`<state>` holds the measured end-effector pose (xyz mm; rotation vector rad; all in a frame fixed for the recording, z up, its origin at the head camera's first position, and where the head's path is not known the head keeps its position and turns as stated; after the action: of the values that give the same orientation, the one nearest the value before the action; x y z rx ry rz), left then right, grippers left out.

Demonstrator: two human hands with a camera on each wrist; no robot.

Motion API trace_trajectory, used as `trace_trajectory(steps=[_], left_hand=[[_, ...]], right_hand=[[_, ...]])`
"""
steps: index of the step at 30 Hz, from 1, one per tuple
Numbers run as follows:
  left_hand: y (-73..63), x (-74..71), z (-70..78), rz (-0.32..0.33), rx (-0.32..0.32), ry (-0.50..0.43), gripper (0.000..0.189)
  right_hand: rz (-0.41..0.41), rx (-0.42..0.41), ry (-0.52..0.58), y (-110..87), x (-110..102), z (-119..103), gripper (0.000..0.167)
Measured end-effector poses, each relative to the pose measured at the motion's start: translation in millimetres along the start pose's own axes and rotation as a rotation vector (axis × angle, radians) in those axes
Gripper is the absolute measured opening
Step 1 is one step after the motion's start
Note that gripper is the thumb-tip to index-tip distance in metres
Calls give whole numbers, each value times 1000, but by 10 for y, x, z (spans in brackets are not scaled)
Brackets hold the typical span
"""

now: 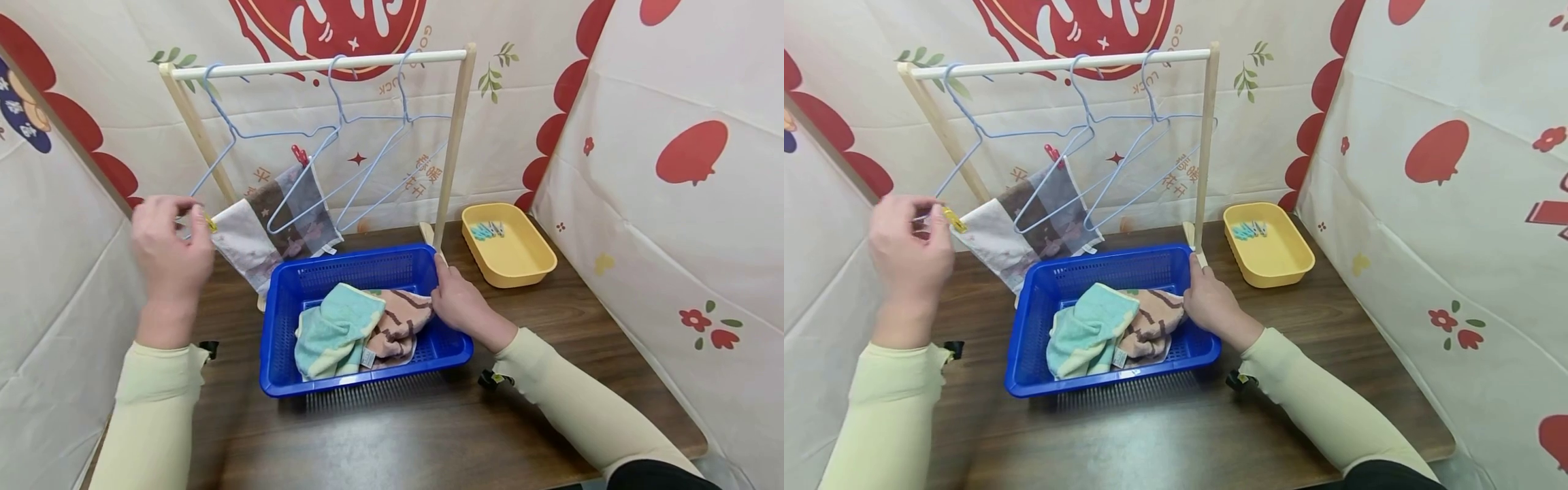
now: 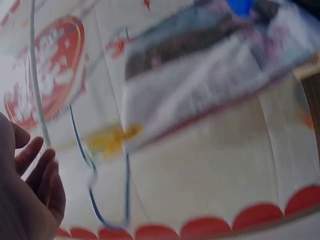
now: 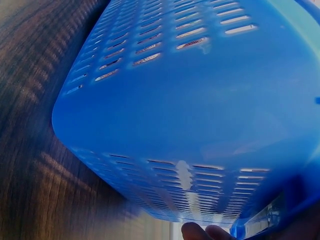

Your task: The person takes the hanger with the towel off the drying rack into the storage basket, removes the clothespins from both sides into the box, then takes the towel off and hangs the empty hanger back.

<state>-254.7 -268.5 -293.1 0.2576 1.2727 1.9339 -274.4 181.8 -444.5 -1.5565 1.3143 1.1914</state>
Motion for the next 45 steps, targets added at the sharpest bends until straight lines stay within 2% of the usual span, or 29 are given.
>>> trace_trajectory(steps=[3, 5, 8, 10, 12, 20, 23, 30, 38, 41, 45], left_hand=[[25, -165, -220, 34, -109, 37, 28], [8, -230, -361, 3, -209, 75, 31], [-49, -269, -529, -88, -326, 100, 38], [-93, -275, -600, -131, -364, 85, 42], [-123, -277, -648, -143, -370, 50, 44], [-119, -252, -738, -93, -211, -39, 39], [-132, -244, -750, -86, -189, -56, 37], [-137, -186, -756, -103, -93, -147, 28], [-164, -175, -634, -98, 17, -79, 22], [-167, -176, -581, -88, 37, -48, 21], [-170, -177, -573, -60, 31, -11, 22]], right_hand=[[1, 2, 3, 6, 1, 3, 76], [1, 6, 2, 2, -2, 4, 76], [-1, 11, 3, -5, -7, 5, 76], [2, 8, 3, -12, -14, 0, 75], [5, 3, 5, -16, -18, -5, 75], [6, -1, 30, -25, -4, -3, 75], [2, 1, 33, -22, 3, 1, 75], [0, -2, 35, -15, -6, -1, 76], [-14, 2, 48, -11, -16, -8, 76], [-18, 1, 50, -12, -19, -8, 76], [-15, -4, 54, -11, -9, 0, 76]])
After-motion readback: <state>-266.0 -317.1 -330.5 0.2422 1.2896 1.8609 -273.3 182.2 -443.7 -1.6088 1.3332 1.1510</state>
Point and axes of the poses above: each hand's wrist, its own y-axis towards the middle knuckle, its own x-axis out of the palm, z = x × y, the point moved 4 cm from there along y, towards the middle knuckle, and after that the axes turned 10 degrees about -y, right-handed, at the moved point
